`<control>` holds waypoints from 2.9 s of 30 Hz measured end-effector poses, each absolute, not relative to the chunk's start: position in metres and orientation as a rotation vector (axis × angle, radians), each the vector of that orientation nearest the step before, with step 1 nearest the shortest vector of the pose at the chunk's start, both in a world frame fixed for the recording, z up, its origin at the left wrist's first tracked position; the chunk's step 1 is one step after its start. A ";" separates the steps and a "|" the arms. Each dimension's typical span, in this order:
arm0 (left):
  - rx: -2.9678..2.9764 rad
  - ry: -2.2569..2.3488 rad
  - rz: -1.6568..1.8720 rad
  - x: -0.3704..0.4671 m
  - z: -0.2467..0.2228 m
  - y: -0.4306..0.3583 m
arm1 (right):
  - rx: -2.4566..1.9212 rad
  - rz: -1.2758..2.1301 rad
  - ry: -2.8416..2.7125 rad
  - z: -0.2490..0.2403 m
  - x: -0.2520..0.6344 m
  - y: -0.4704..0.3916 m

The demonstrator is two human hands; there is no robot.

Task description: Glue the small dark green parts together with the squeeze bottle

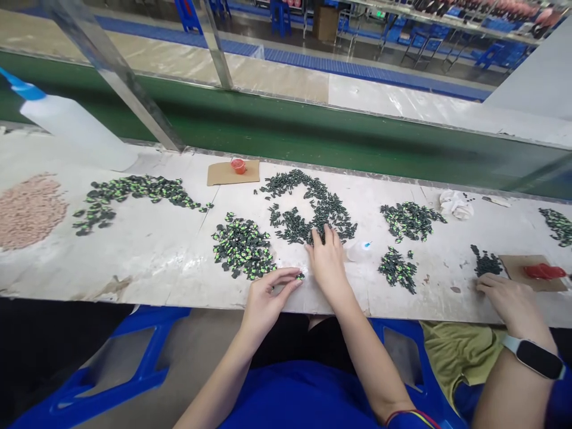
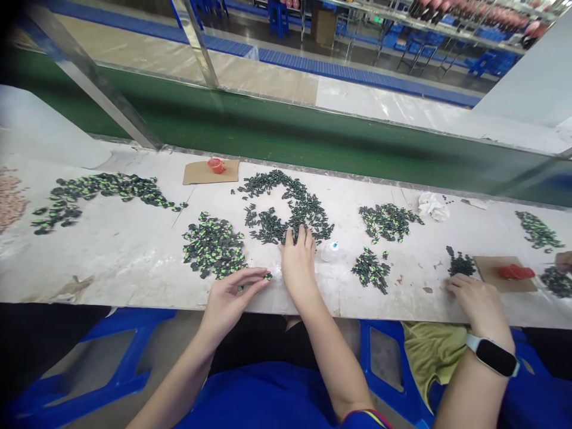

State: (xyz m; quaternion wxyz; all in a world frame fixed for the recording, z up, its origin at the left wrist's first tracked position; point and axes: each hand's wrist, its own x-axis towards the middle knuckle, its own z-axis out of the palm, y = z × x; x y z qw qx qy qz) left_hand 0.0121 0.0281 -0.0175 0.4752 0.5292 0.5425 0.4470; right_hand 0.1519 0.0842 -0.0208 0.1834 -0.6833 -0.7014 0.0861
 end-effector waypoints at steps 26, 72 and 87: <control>1.182 1.391 1.140 -0.005 -0.010 0.023 | -2.076 0.466 -1.842 0.001 0.148 0.090; 1.940 1.108 0.819 0.043 0.030 0.022 | -1.388 0.966 -1.275 0.001 0.197 -0.018; 2.399 0.886 0.998 0.038 0.009 0.034 | -1.322 1.314 -0.905 0.001 0.204 -0.021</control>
